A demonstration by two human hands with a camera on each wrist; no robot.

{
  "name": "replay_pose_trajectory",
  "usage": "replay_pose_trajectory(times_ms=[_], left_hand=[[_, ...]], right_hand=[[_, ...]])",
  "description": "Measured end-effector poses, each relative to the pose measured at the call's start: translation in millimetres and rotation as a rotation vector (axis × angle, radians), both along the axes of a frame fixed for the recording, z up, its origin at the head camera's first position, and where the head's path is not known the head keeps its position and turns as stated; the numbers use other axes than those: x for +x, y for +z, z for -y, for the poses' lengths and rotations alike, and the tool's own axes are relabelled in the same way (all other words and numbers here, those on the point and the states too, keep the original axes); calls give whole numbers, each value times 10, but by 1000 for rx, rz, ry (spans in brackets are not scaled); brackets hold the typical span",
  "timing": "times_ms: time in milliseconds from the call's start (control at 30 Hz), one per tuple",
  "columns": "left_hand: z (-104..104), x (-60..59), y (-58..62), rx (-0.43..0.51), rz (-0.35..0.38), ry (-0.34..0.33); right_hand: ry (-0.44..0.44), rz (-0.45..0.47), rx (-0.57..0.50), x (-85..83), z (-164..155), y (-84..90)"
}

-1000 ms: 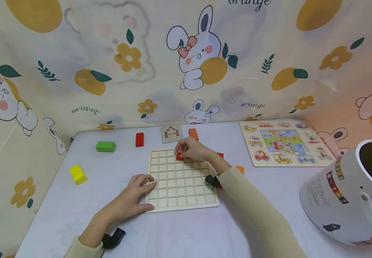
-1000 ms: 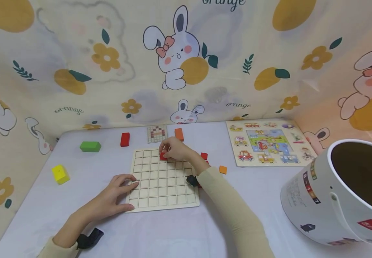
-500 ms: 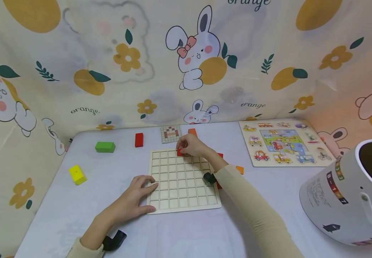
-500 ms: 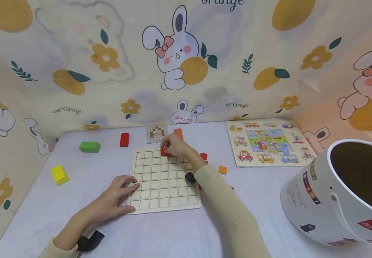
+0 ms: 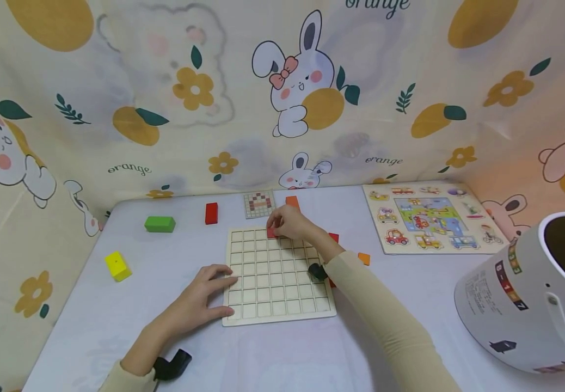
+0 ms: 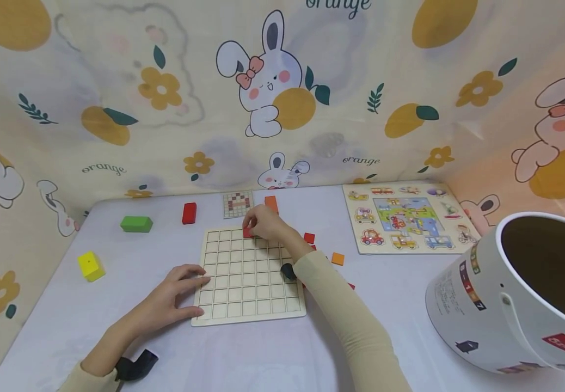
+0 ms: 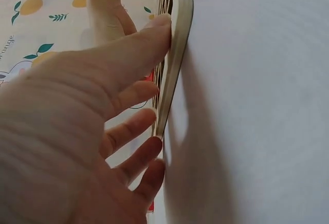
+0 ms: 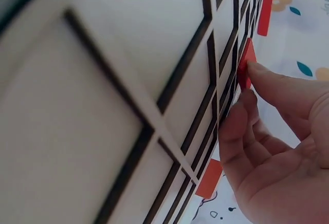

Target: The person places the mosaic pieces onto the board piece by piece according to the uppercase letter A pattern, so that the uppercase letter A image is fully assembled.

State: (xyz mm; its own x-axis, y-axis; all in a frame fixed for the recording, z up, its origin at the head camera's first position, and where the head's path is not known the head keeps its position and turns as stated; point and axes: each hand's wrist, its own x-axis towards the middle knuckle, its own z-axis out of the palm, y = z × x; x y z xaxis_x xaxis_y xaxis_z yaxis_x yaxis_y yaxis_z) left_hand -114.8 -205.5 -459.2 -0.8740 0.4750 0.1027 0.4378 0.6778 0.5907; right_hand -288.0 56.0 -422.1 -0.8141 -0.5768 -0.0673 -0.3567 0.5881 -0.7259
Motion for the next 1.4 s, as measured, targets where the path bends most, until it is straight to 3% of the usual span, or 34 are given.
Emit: replay_pose_trajectory(times_ms=[200,367,600,900,1133,1400], left_hand=[[11,-8,-15,-13,-58,18],[16,-14,-30,-25,-72,4],[22,-11,-19,6,-64,6],[37,-30,-38,29,-43,9],[60,-23,-37,51,-34,15],[50,-31,-11,29,-5,-5]], right_hand=[[-6,2,45,23,-24,15],[29,3,20,48,-184,85],[20,-10,-31,88,-747,150],[-17,62,57,152,-1479,65],[12,42,51,157,-1545,-25],[-28,3,70,145,-1441,-54]])
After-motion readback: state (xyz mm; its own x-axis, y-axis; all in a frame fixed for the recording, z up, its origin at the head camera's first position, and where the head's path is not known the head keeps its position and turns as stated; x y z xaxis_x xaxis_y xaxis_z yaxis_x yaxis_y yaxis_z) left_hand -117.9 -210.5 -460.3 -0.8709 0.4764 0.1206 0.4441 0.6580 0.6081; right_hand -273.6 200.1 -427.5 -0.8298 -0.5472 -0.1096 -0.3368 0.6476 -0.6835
